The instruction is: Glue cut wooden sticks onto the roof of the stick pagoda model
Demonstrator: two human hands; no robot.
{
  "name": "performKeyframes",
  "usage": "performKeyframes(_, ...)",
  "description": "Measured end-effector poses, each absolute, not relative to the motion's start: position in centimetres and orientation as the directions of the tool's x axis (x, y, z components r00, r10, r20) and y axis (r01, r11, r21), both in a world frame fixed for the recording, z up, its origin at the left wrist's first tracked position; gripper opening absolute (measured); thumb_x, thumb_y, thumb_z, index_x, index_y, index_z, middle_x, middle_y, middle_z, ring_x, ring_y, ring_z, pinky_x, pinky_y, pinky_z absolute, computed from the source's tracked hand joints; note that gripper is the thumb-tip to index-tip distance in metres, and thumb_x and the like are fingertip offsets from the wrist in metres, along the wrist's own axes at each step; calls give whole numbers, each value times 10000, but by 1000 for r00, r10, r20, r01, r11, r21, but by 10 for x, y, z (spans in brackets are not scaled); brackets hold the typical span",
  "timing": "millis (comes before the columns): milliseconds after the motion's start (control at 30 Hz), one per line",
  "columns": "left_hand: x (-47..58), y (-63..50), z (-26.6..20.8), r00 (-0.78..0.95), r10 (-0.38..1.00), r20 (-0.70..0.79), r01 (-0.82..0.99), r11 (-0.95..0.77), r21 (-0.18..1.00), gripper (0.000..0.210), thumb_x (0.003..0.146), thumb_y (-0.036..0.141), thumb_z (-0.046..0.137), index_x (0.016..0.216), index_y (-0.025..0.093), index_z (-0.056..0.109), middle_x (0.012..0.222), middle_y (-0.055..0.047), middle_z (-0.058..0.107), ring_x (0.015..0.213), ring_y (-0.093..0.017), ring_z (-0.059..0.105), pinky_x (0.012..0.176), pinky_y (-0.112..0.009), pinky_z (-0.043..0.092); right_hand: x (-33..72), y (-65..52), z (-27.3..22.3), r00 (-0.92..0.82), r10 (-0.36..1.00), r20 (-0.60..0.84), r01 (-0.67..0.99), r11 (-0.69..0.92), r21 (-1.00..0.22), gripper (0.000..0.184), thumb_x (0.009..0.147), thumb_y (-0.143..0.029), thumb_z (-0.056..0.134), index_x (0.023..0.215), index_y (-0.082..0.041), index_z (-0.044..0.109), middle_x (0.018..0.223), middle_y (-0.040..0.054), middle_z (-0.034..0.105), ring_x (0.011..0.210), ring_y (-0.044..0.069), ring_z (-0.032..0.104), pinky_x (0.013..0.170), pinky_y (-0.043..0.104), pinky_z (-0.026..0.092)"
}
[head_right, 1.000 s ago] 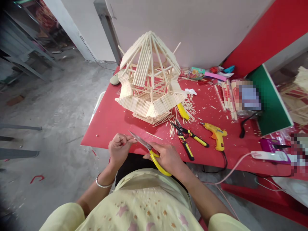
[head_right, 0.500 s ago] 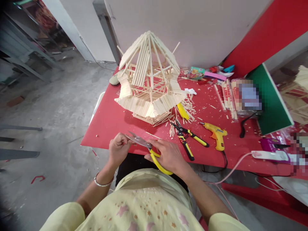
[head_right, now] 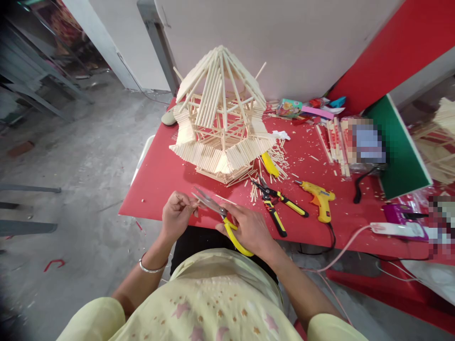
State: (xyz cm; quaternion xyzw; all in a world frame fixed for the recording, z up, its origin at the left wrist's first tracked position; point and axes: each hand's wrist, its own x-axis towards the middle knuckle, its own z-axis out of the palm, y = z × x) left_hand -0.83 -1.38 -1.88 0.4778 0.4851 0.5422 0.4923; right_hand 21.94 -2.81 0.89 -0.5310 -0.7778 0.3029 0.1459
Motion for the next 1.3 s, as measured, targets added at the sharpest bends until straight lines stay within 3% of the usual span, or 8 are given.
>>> performKeyframes(100,-6,-10,-20,-22,998,-63,-255,56,965,280,783,321,761,838,210,511,703,-23,730,482,-132,613,490,-253,486,221,-28,6,-330,940,-88,715,188,-673,525,891,-463,590,1360,-232,539,1014,69,719,826,200,671,752,303,494)
performKeyframes(233,-3,-7,-25,-31,986,-167,-358,145,923,284,733,320,808,776,171,571,730,-51,734,515,-116,611,484,-230,489,220,-30,7,-320,942,-101,698,162,-697,513,887,-460,591,1345,-232,553,896,48,702,776,195,654,732,294,489)
performKeyframes(533,-5,-10,-27,38,965,-260,-445,249,860,259,705,277,831,878,165,675,830,-75,757,677,-150,687,639,-271,562,212,-30,5,-305,941,-150,767,149,-624,533,881,-537,578,1338,-264,558,986,48,716,787,188,660,702,287,471)
performKeyframes(667,-5,-11,-32,-18,971,-239,-404,211,890,267,695,317,833,886,163,730,745,-49,739,619,-146,668,636,-282,564,209,-31,8,-359,928,-100,808,255,-531,596,849,-597,603,1362,-302,533,1121,60,685,927,220,664,739,301,472)
performKeyframes(833,-4,-11,-32,-52,983,-175,-291,153,944,199,703,339,815,786,168,756,701,-41,722,615,-158,660,642,-297,570,208,-31,11,-367,927,-78,847,298,-439,553,875,-534,592,1370,-298,521,1077,68,676,957,236,660,732,304,467)
performKeyframes(1300,-11,-15,-26,31,999,11,23,-12,1000,114,848,269,672,836,209,768,702,-14,715,625,-165,654,649,-290,560,207,-32,7,-383,919,-90,810,287,-511,581,881,-598,571,1372,-291,526,1219,67,685,1075,251,663,892,355,497)
